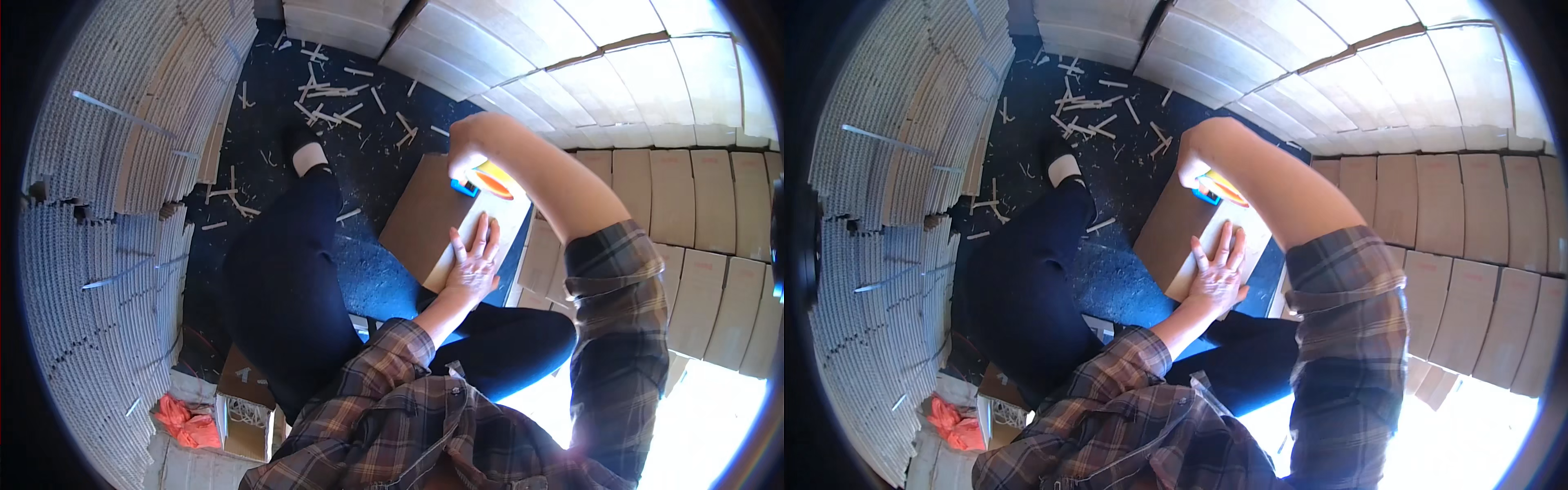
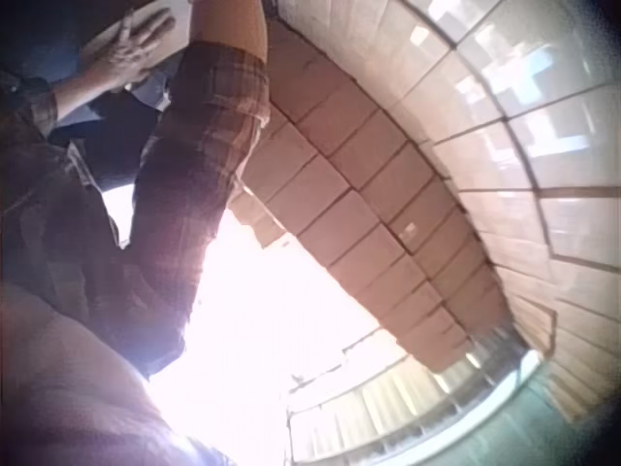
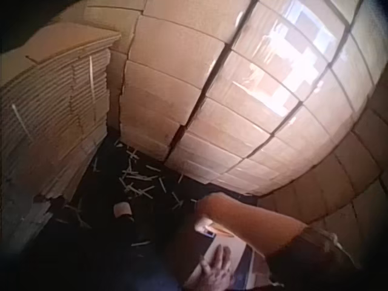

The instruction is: The person seals cardboard boxes using a tape dispenser, stacks them onto a pile, and assembles new boxes by unfolding flat cardboard sheets, folding the bottom flaps, and taping them with the tape dispenser.

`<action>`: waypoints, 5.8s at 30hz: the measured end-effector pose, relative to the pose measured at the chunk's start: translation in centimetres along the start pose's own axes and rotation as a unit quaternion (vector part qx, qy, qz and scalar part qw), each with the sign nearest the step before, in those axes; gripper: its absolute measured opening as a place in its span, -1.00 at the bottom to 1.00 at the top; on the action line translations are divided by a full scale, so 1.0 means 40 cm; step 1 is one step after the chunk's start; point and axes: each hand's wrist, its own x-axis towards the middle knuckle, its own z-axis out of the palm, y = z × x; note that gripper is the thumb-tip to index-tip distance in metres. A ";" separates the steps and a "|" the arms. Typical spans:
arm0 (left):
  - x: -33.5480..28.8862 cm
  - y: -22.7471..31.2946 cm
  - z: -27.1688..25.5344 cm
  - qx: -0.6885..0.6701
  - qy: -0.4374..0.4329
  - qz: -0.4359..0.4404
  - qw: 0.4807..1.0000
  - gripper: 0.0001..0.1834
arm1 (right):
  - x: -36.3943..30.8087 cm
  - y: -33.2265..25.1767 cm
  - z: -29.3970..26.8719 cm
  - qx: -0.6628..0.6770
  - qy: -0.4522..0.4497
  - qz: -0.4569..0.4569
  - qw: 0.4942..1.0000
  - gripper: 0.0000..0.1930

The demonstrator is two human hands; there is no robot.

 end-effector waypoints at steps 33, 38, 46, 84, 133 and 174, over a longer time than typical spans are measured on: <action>0.012 -0.006 -0.060 0.071 -0.025 -0.065 0.995 0.17 | -0.371 0.393 0.801 0.298 0.506 -0.110 0.802 -0.45; 0.008 0.004 -0.059 0.087 -0.009 -0.066 0.994 0.17 | -0.321 0.413 0.926 0.343 0.535 -0.121 0.762 -0.43; 0.011 0.006 -0.047 0.100 -0.010 -0.071 0.992 0.21 | -0.167 0.416 1.025 0.348 0.542 -0.099 0.758 -0.41; 0.004 -0.016 -0.079 0.051 0.010 -0.071 0.996 0.09 | -0.102 0.135 0.753 0.255 0.357 -0.038 0.898 -0.45; -0.107 -0.338 -0.055 -0.568 0.230 -0.374 0.696 -0.83 | -0.223 0.074 0.693 0.610 0.221 -0.032 0.760 -0.48; -0.160 -0.375 0.075 -0.694 -0.076 -0.339 0.630 -0.14 | -0.149 0.036 0.671 0.493 0.245 0.042 0.834 -0.38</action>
